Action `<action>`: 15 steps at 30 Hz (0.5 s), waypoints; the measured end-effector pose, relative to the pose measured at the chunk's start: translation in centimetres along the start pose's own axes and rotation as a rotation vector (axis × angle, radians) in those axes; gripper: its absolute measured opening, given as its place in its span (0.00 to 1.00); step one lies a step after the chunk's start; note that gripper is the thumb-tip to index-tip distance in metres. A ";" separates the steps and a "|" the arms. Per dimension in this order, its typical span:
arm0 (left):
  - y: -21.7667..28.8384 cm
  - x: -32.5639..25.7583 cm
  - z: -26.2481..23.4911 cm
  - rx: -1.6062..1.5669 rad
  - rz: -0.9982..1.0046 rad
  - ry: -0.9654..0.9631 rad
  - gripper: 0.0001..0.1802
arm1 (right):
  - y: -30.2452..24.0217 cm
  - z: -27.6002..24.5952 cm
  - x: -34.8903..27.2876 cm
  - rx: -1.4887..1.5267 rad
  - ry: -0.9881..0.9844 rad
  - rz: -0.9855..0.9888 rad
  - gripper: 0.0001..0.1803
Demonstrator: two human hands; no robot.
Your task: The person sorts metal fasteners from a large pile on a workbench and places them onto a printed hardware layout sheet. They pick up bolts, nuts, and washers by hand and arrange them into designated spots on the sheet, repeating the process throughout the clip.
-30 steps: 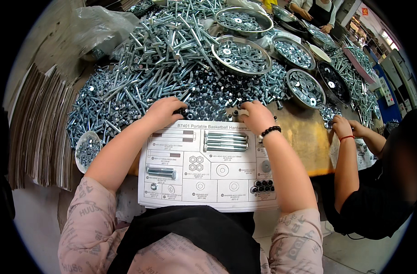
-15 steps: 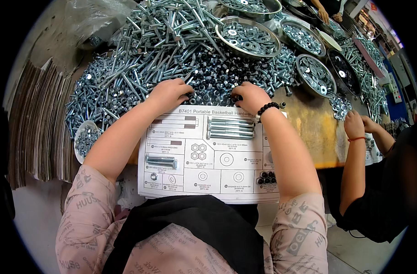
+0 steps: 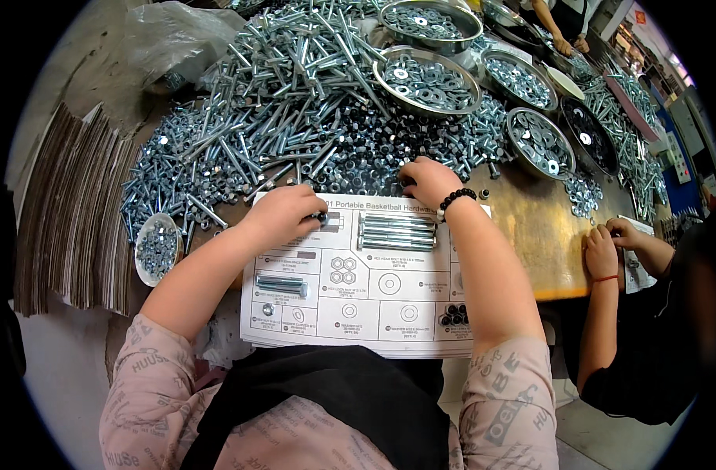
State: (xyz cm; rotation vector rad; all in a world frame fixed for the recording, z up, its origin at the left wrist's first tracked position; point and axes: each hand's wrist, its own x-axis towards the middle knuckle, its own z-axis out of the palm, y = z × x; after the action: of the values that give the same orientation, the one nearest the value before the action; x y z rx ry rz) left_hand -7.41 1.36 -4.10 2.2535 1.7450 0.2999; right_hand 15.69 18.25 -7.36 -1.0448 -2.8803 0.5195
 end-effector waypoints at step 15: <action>-0.9 4.1 1.4 -0.330 0.050 0.442 0.22 | 0.7 0.6 -0.6 -0.011 0.252 0.124 0.14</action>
State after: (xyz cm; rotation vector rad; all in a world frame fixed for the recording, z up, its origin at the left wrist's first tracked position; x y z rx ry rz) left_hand -6.77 5.45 -5.75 2.0961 1.6724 1.0824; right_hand 16.53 18.17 -8.14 -1.2015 -2.6154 0.3485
